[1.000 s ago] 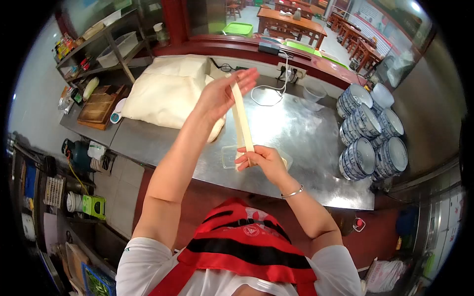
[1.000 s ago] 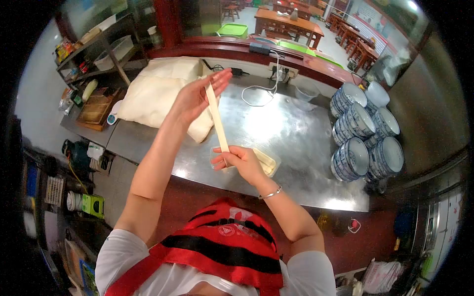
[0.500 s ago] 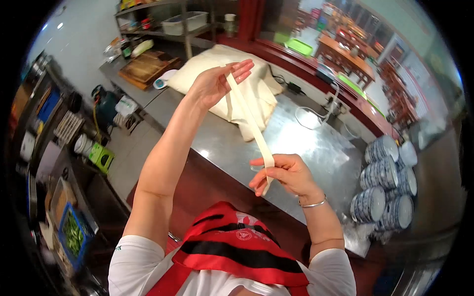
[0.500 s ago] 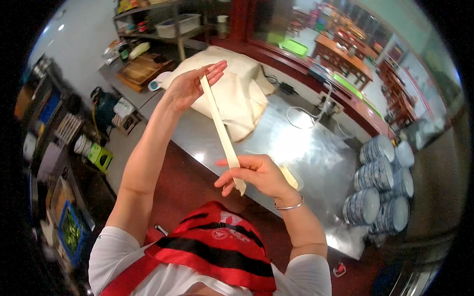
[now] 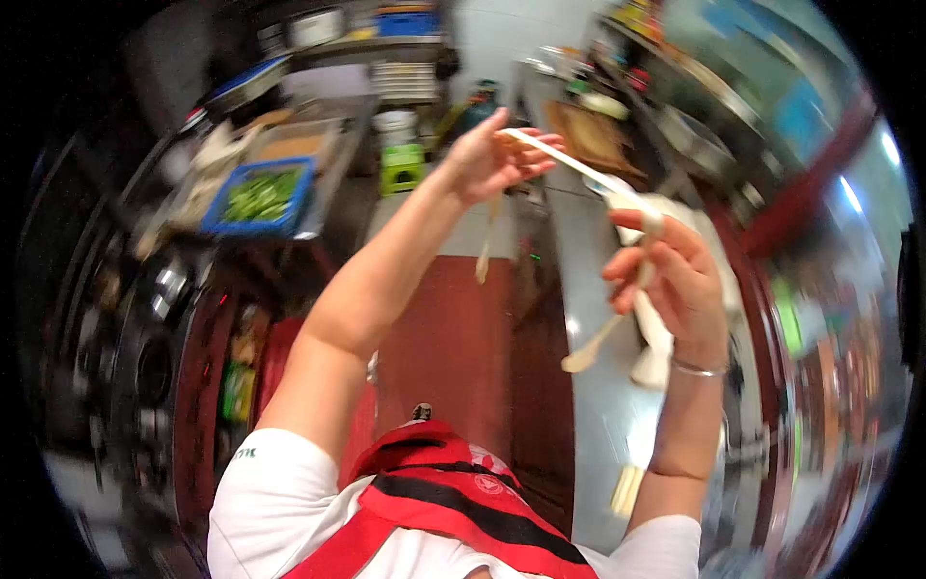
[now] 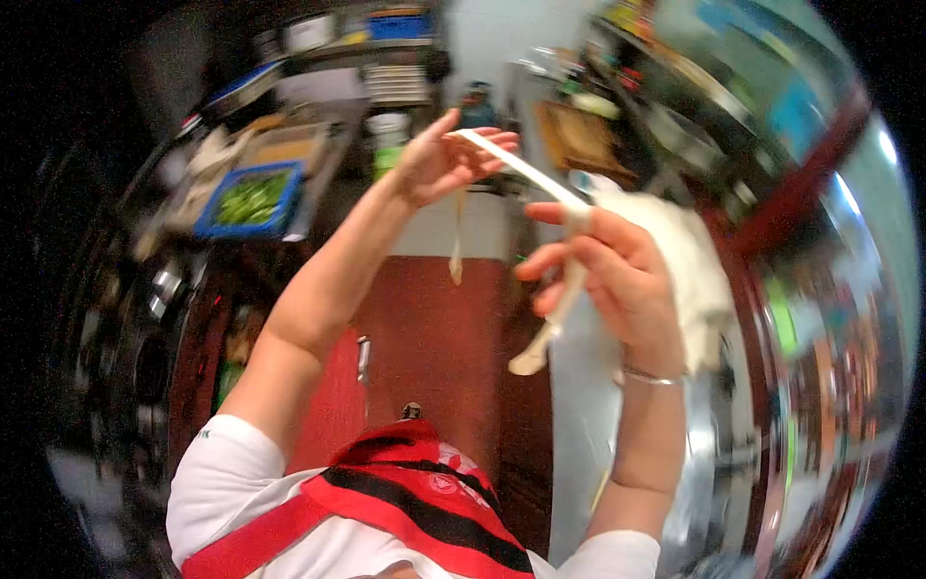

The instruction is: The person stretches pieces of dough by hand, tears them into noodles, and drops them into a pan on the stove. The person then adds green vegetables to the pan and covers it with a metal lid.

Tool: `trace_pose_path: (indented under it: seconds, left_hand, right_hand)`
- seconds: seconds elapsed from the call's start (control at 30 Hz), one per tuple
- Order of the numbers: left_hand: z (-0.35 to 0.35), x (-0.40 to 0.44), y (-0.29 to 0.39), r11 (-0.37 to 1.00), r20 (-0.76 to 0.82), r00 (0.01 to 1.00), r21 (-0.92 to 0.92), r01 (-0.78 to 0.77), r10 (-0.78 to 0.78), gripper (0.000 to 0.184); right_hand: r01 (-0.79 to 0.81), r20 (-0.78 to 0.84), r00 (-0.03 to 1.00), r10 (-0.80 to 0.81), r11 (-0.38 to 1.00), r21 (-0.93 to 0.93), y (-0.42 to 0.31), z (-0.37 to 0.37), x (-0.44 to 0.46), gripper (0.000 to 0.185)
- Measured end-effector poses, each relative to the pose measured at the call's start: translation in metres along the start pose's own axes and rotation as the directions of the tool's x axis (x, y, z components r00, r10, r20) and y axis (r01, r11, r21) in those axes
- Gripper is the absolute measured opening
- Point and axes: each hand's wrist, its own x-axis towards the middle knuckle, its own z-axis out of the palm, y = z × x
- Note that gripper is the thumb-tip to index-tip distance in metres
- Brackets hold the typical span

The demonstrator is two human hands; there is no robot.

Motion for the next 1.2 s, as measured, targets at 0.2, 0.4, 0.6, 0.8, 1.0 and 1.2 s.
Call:
trace_pose_path:
  seconds: [0.2,0.4,0.6,0.8,1.0,1.2]
  left_hand:
    - [-0.049,-0.131,0.148,0.935,-0.16,0.936,0.222,-0.275,0.313,0.067]
    - [-0.088,-0.285,0.291,0.795,-0.194,0.836,0.475,-0.378,0.514,0.065]
    - [-0.119,-0.415,0.394,0.729,-0.322,0.81,0.66,-0.18,0.491,0.065]
    - [-0.152,-0.495,0.463,0.65,-0.356,0.714,0.738,-0.181,0.603,0.068]
    - [-0.178,-0.549,0.529,0.577,-0.314,0.651,0.782,-0.236,0.691,0.07]
    - [-0.201,-0.584,0.569,0.587,-0.342,0.643,0.783,-0.208,0.685,0.071]
  right_hand:
    - [-0.095,0.285,0.956,0.076,0.994,0.054,0.03,0.077,0.113,0.054]
    - [-0.213,0.5,0.854,0.143,0.973,0.085,0.094,0.186,0.232,0.042]
    - [0.009,0.59,0.798,-0.127,0.98,0.198,0.123,0.312,0.373,0.042]
    - [0.016,0.869,0.386,-0.309,0.944,0.329,0.095,0.444,0.511,0.052]
    - [-0.306,0.924,0.218,-0.316,0.876,0.372,0.077,0.577,0.6,0.041]
    - [-0.255,0.889,0.076,-0.451,0.854,0.455,0.086,0.666,0.666,0.04]
